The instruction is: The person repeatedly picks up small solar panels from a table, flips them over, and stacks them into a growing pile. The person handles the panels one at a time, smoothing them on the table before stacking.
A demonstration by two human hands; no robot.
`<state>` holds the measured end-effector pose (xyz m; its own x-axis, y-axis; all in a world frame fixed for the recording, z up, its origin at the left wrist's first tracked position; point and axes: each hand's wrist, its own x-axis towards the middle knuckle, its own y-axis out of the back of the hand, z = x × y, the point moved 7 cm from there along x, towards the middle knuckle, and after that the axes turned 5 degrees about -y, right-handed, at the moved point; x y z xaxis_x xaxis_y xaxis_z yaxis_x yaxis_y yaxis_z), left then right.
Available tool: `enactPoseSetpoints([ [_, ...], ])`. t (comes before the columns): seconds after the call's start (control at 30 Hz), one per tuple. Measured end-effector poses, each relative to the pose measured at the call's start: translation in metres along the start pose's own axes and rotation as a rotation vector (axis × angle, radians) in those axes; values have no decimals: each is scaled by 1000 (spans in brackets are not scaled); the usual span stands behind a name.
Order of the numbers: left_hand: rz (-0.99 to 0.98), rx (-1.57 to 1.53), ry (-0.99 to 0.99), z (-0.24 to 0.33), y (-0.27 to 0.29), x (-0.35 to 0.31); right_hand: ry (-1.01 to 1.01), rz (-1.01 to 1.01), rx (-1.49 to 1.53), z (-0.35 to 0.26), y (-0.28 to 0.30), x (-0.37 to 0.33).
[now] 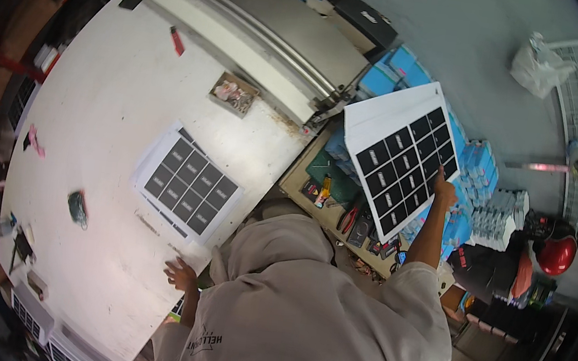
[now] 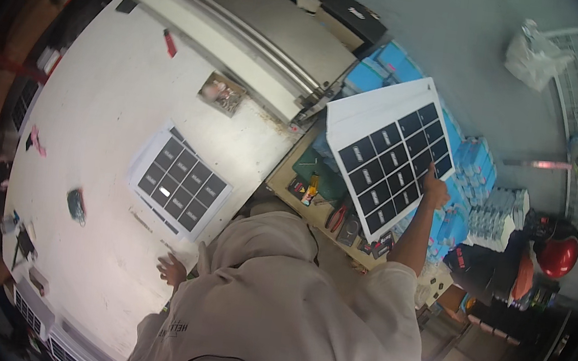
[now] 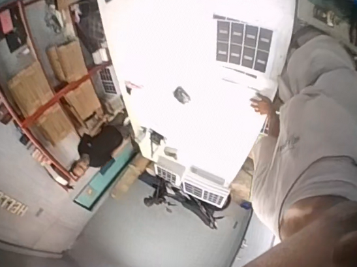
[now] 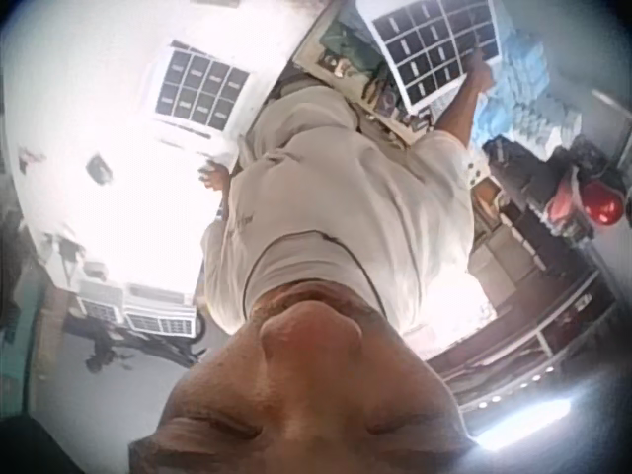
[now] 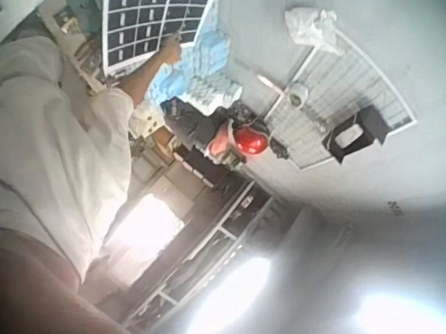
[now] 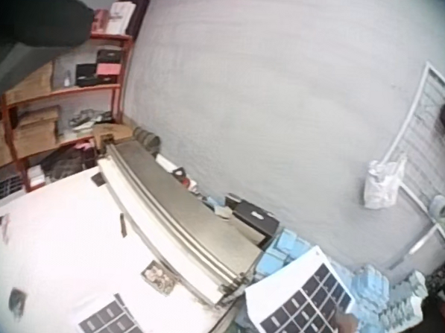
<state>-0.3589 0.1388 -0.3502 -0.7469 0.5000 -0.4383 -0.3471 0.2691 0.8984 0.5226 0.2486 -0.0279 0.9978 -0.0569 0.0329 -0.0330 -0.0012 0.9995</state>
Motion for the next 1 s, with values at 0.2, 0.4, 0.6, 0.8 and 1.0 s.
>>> enactPoseSetpoints([
  [0.2, -164, 60, -73, 2, 20, 3, -56, -146, 171, 38, -93, 40],
  [0.4, 7, -140, -343, 100, 44, 37, 128, 375, 278, 48, -9, 28],
  [0.6, 287, -541, -809, 250, 122, 29, 601, 129, 1410, -9, 122, 19],
  [0.8, 150, -795, -1007, 453, 172, -19, 460, 57, 1707, -213, 83, 16],
  [1.0, -180, -935, -996, 597, 163, -39, 529, -119, 1748, -440, -21, -98],
])
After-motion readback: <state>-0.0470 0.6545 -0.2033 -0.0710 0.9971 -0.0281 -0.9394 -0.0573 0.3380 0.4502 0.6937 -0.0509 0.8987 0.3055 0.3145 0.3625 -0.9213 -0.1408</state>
